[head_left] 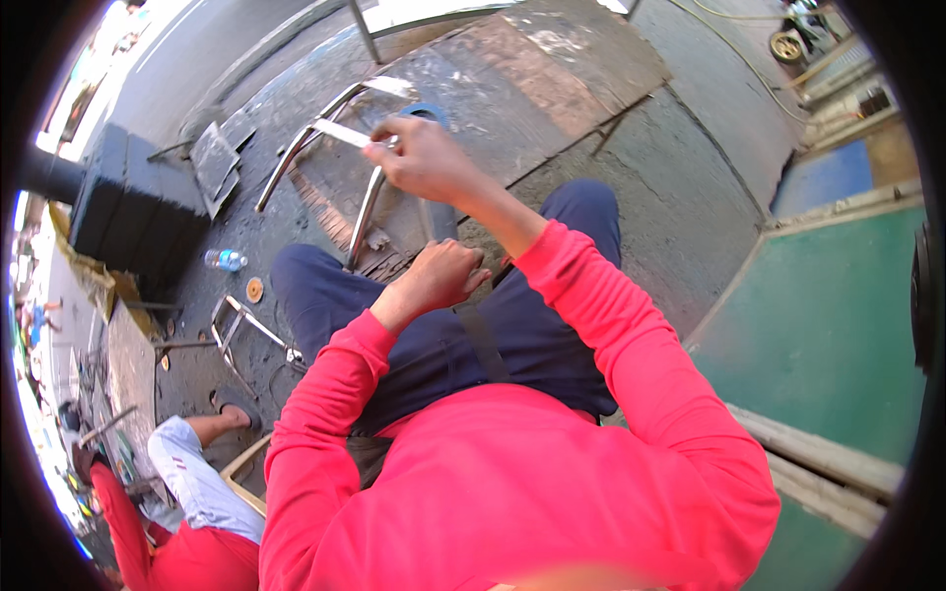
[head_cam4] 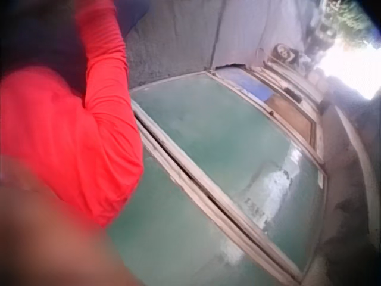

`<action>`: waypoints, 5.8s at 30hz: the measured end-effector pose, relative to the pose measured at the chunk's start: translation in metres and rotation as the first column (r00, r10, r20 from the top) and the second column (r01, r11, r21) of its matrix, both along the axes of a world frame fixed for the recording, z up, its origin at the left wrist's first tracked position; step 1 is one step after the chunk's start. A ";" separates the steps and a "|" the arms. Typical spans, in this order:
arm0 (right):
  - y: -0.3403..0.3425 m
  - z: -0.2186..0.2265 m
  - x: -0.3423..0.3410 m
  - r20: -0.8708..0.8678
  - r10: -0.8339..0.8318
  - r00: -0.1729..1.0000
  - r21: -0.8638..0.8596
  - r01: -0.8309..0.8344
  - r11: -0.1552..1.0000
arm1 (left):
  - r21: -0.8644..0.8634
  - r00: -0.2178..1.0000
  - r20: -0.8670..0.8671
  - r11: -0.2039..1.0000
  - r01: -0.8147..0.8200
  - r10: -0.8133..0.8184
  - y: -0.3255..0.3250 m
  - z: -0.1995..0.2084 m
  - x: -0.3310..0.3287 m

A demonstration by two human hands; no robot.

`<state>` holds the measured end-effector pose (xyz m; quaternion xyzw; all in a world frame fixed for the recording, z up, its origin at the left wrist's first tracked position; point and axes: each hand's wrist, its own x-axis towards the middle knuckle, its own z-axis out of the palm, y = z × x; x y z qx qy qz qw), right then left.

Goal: The person sits on the ground and uses an angle grinder to smooth and polish metal chair frames. They reposition the frames multiple times to grind different sections, including legs and crossbars, while another person works nearby.

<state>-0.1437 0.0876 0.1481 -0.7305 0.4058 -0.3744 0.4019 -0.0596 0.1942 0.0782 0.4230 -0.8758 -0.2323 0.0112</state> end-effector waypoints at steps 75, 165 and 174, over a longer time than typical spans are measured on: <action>-0.061 -0.174 -0.074 -0.181 -0.215 0.960 0.353 0.268 0.896 | 0.279 0.339 -0.136 0.364 -0.888 0.931 -0.067 -0.082 -0.007; -0.047 -0.091 -0.138 -0.343 -0.405 0.847 0.215 0.491 0.844 | -0.049 0.679 -0.076 0.677 -0.734 0.730 -0.026 -0.041 0.029; -0.045 -0.096 -0.140 -0.348 -0.395 0.850 0.178 0.474 0.863 | -0.066 0.657 -0.322 0.676 -0.734 0.682 -0.014 -0.042 0.026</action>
